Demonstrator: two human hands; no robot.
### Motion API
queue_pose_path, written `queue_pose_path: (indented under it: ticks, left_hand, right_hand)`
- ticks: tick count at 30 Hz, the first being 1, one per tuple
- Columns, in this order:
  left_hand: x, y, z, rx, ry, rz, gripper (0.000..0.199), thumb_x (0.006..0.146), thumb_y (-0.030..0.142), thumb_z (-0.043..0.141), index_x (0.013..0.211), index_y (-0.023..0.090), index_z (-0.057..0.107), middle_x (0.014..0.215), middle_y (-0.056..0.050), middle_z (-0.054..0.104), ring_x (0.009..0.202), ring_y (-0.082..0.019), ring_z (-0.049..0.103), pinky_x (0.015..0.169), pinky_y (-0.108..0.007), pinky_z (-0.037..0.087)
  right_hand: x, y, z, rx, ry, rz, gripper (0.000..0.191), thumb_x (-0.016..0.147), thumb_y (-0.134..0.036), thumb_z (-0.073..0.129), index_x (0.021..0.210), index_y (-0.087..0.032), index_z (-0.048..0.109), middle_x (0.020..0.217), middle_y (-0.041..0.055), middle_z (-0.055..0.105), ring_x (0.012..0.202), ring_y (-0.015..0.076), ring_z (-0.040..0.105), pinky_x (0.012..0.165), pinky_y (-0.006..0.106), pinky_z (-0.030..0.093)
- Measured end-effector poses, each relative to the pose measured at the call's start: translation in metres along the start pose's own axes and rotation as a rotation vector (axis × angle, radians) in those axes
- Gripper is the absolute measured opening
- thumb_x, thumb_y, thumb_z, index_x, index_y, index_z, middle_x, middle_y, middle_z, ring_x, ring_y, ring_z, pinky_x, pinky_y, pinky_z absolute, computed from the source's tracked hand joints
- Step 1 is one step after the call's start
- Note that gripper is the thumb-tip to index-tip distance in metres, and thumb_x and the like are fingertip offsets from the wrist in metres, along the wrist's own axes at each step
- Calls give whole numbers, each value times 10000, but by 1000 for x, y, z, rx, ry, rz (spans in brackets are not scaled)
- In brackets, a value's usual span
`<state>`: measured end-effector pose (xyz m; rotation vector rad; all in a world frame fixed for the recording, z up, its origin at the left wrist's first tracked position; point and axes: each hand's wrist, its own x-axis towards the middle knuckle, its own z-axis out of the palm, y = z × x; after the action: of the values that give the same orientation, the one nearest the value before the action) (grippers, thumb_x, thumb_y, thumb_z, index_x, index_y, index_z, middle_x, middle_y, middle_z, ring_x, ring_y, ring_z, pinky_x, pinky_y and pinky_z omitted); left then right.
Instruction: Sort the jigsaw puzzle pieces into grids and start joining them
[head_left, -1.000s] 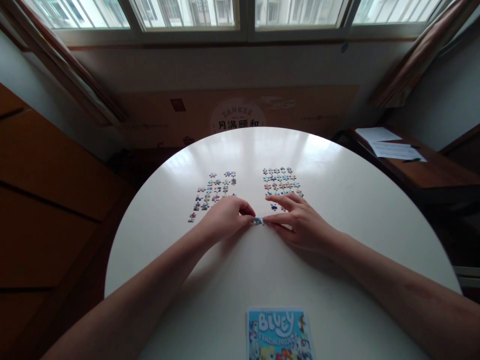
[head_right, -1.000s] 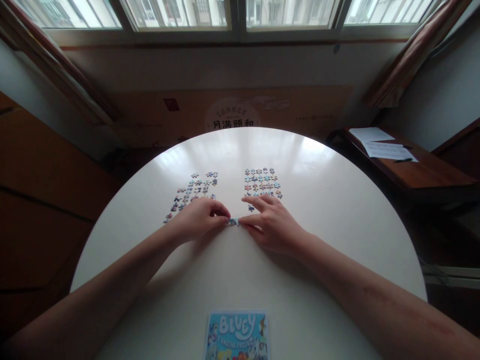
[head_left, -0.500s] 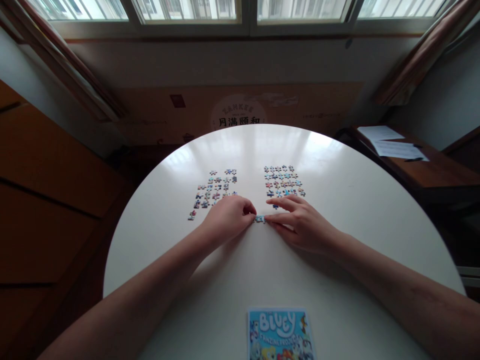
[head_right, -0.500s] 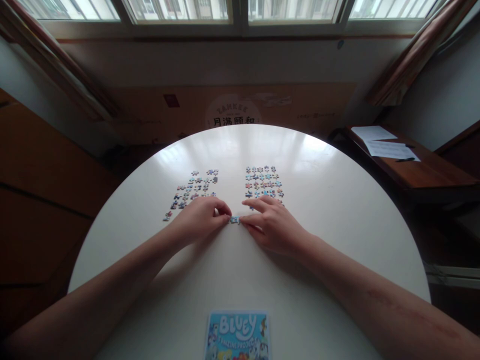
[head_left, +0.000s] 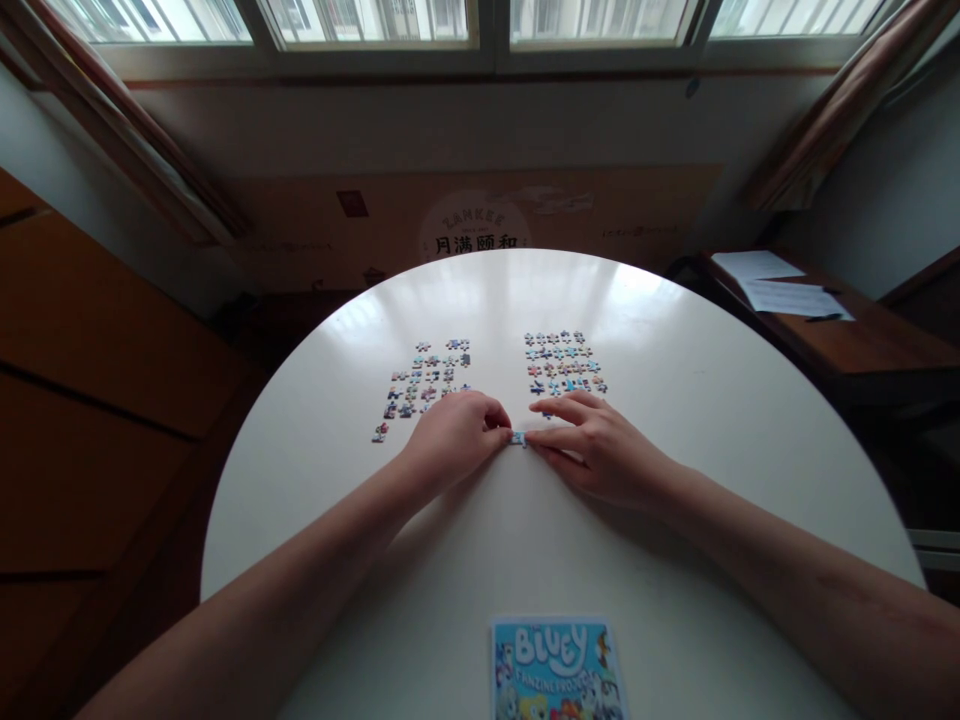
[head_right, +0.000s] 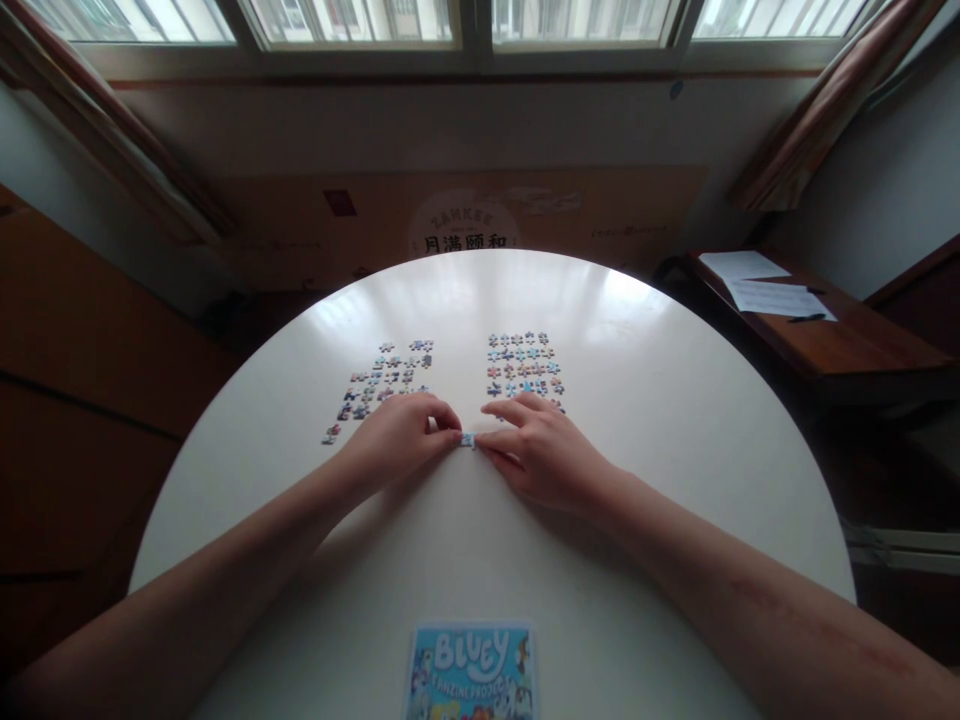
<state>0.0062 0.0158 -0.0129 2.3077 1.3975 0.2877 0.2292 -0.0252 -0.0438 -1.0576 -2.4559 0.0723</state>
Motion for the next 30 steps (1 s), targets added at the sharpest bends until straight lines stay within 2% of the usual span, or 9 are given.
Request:
queue_pose_path:
  ticks: [6, 16, 25, 30]
  left_hand:
    - [2, 3, 2, -15, -10, -49, 120, 778, 292, 666, 830, 257, 769, 841, -14, 739, 783, -199, 651, 678, -305, 466]
    - [0, 6, 4, -12, -5, -49, 114, 782, 288, 661, 828, 254, 760, 856, -18, 737, 793, -206, 644, 706, -302, 457]
    - [-3, 10, 2, 15, -19, -45, 151, 803, 276, 621, 842, 228, 759, 863, -34, 733, 789, -193, 631, 676, -278, 442]
    - [-4, 8, 1, 12, -11, -39, 144, 806, 280, 631, 851, 233, 759, 872, -24, 728, 808, -194, 634, 674, -278, 446]
  right_hand:
    - [-2, 1, 0, -5, -20, 2, 243, 970, -247, 563, 1098, -267, 769, 1285, 56, 635, 1077, 248, 573, 979, 423, 475]
    - [-3, 3, 1, -5, -32, -2, 239, 955, -230, 574, 1121, -252, 745, 1285, 63, 630, 1075, 252, 564, 972, 419, 461]
    - [-4, 4, 4, 26, 26, 25, 182, 939, -245, 615, 1072, -248, 740, 1263, 47, 644, 1078, 239, 575, 942, 398, 472]
    - [-5, 9, -1, 20, 56, 29, 152, 928, -232, 629, 1012, -248, 754, 1194, 32, 678, 1037, 225, 598, 930, 384, 478]
